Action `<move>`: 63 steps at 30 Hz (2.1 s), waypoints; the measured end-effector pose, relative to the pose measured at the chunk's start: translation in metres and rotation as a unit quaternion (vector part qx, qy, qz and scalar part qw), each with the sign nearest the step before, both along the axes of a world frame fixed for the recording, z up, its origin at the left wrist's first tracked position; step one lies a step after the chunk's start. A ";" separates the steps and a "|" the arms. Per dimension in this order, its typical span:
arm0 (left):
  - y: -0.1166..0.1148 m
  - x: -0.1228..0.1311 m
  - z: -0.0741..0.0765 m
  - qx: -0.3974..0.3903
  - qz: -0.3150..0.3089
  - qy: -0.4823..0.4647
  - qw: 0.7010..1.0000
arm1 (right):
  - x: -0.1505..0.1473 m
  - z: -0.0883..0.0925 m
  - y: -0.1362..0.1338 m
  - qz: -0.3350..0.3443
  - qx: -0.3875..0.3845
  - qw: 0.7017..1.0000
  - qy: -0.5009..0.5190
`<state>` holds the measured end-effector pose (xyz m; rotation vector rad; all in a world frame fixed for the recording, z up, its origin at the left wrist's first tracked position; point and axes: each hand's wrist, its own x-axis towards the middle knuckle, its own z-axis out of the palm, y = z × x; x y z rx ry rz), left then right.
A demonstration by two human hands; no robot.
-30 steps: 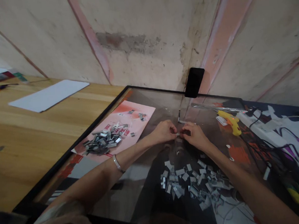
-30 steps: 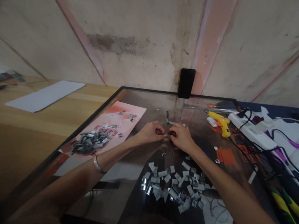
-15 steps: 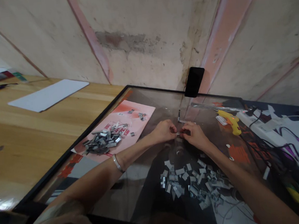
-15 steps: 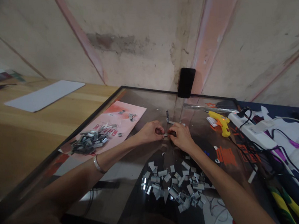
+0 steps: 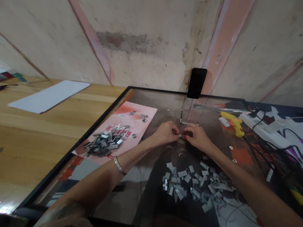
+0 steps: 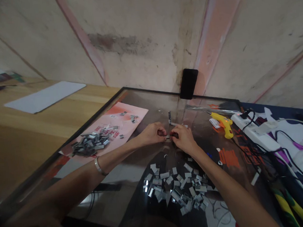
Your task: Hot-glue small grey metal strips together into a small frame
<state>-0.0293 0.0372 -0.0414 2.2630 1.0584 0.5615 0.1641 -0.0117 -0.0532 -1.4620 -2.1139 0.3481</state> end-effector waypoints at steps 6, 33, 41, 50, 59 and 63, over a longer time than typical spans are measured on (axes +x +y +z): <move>0.000 0.000 0.001 0.008 -0.003 0.009 1.000 | -0.001 0.002 -0.001 -0.012 -0.017 1.000 -0.010; 0.001 0.000 0.002 0.013 -0.004 0.012 1.000 | -0.001 0.003 0.000 -0.007 -0.012 1.000 -0.016; 0.000 0.000 0.003 0.007 -0.009 0.014 1.000 | -0.001 0.004 -0.001 -0.011 -0.013 1.000 -0.012; 0.000 0.000 0.003 0.009 -0.012 0.012 1.000 | -0.002 0.006 -0.002 -0.011 -0.013 1.000 -0.009; 0.000 0.001 0.004 0.002 -0.004 0.024 1.000 | -0.001 0.005 -0.002 -0.014 -0.016 1.000 -0.013; 0.001 0.001 0.004 0.006 -0.004 0.020 1.000 | -0.002 0.005 -0.002 -0.010 -0.008 1.000 -0.006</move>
